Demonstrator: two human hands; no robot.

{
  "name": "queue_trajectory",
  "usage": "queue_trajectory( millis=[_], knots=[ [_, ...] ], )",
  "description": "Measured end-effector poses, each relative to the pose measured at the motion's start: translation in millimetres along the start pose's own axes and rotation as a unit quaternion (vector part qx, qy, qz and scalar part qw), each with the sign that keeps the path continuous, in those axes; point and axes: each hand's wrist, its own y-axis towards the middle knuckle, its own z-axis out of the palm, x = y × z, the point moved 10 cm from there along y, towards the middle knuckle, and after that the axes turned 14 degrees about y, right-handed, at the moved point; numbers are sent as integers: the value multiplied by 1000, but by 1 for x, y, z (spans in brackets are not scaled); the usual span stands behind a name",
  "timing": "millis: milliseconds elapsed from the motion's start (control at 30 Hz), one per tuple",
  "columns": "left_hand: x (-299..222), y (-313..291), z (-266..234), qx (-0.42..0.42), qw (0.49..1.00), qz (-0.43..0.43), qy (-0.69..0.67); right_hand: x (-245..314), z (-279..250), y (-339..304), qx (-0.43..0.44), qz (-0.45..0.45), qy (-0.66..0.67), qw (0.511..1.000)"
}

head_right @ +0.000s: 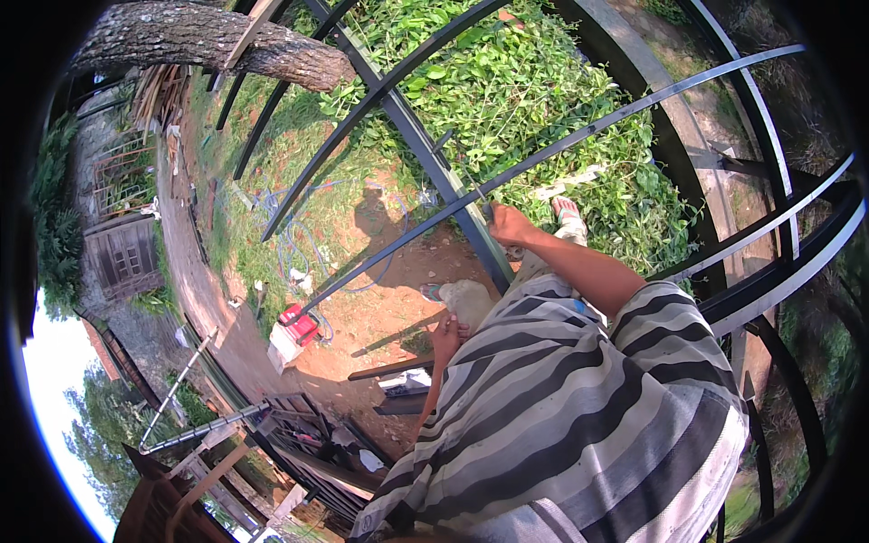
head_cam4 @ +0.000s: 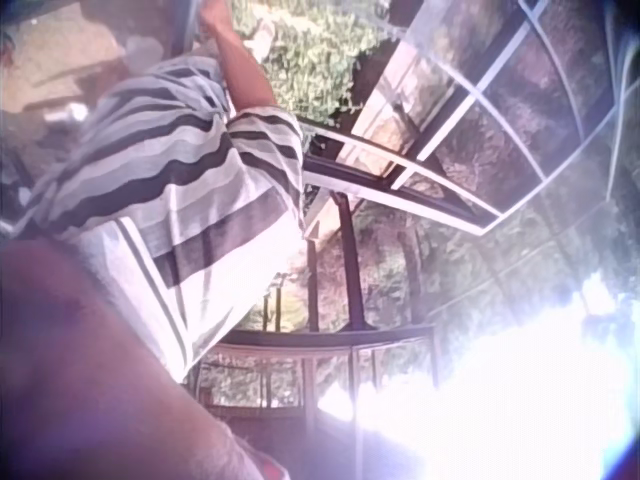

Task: The person paints the edges and surfaces of a curved black metal frame using a small brush, reaching between the beams and moving along the structure while standing on the wooden platform and beams.

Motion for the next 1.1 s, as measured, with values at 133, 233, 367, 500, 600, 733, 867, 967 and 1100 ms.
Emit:
queue_trajectory(
  millis=[133,233,367,500,600,733,867,967,1100],
  knots=[
    [8,-5,1,1,999,4,-34,25,1,35,-22,-21,9,1000],
    [13,-1,-4,-8,999,0,-46,16,4,2,-43,-4,-5,999],
    [28,-6,-4,-28,997,-19,-69,18,13,-62,-16,9,-31,999],
    [40,-15,-14,-48,995,-24,-86,45,25,-24,10,75,29,997],
    [39,-13,-9,-39,995,-30,-87,49,14,64,-36,-9,49,998],
    [41,-4,-2,-26,995,-11,-92,70,-20,140,-72,-21,0,997],
    [46,-17,-9,-34,994,-28,-98,34,-4,100,-75,-24,-30,996],
    [93,-33,-35,-90,983,-54,-148,41,47,30,-45,32,42,998],
    [118,-46,-45,-120,969,-37,-214,54,44,62,-80,-11,2,997]
  ],
)
